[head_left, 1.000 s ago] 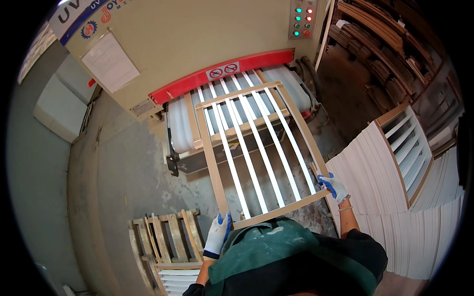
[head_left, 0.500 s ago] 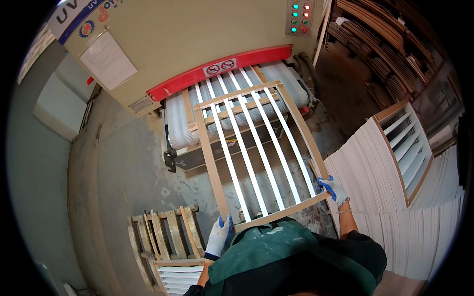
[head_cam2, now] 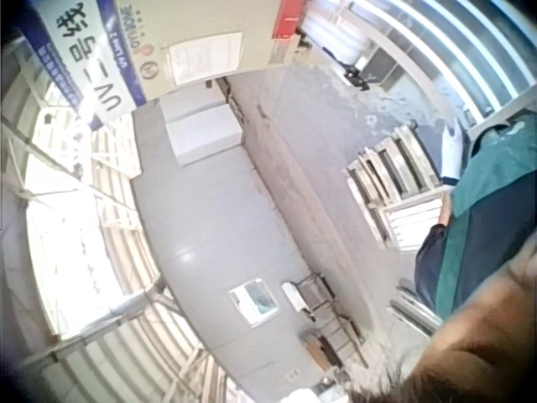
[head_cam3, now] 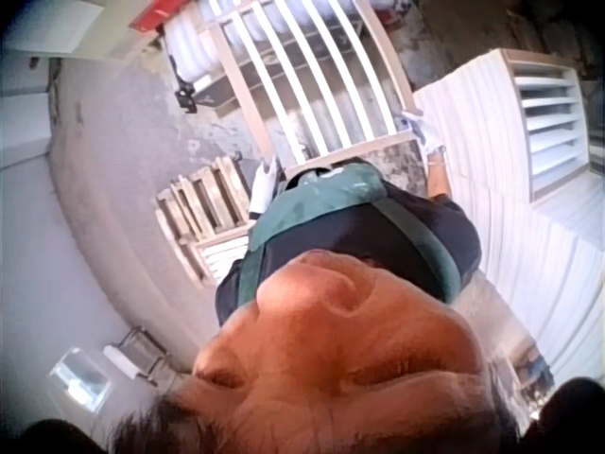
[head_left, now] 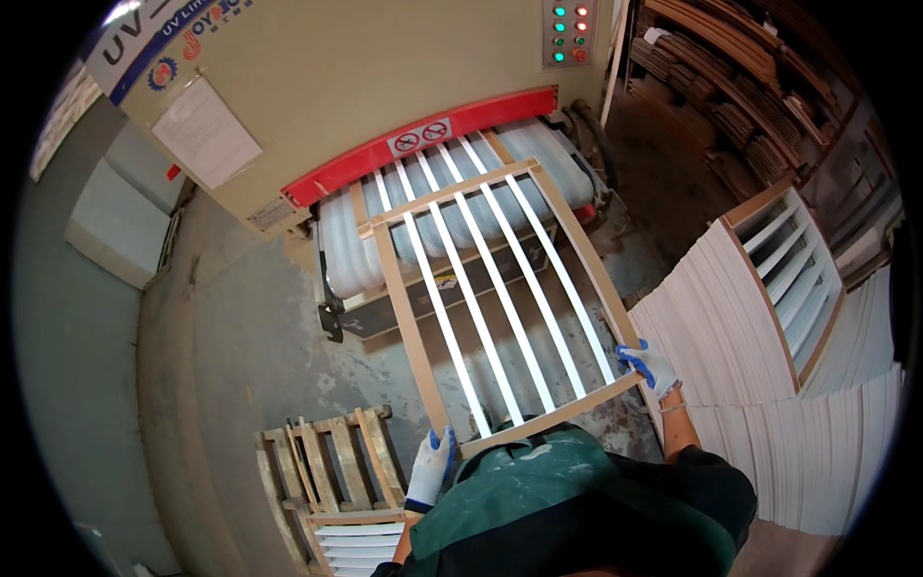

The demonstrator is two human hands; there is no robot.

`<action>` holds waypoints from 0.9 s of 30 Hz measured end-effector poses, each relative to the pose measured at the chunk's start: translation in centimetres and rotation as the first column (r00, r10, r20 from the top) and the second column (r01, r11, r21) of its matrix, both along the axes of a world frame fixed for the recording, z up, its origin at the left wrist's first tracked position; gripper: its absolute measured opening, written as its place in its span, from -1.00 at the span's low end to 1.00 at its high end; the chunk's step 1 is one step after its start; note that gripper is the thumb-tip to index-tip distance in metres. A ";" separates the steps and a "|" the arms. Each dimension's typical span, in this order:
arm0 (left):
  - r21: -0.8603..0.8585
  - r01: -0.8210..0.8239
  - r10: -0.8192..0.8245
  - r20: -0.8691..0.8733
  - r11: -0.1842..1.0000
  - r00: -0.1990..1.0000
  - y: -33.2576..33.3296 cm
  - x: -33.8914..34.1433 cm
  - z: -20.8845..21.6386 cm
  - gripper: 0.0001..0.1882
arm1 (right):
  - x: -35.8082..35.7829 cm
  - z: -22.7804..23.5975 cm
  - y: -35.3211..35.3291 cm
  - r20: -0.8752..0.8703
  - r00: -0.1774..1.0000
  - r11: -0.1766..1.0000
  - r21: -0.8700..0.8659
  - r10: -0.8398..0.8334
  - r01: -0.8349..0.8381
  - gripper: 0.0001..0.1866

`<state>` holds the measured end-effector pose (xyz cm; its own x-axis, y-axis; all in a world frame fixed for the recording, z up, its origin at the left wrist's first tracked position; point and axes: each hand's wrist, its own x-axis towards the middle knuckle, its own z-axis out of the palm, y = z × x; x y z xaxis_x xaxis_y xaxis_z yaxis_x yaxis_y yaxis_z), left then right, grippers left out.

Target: The person repeatedly picks up white wooden frames from a pallet, places them onto a conveyor belt machine, and then retrieves them after processing. The person stacks the processed frames onto a growing pile to the right.

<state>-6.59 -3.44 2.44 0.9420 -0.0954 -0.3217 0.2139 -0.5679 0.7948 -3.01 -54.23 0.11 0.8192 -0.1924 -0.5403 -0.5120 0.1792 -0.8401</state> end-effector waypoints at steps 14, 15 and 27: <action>-0.090 -0.015 0.020 0.057 0.996 0.998 -0.1 2.8 0.7 -0.54 | 3.1 -1.6 -0.1 0.040 0.996 0.997 0.018 -0.078 0.077 -0.49; -0.122 -0.039 0.042 0.024 0.992 0.999 -0.3 3.2 1.3 -0.54 | 3.5 -1.7 -0.5 0.018 0.999 0.999 -0.005 -0.048 0.048 -0.46; -0.363 -0.214 0.215 -0.037 0.907 0.976 -0.1 5.2 0.5 -0.52 | 10.4 -4.8 -1.7 0.064 0.998 0.997 0.082 -0.008 0.003 -0.51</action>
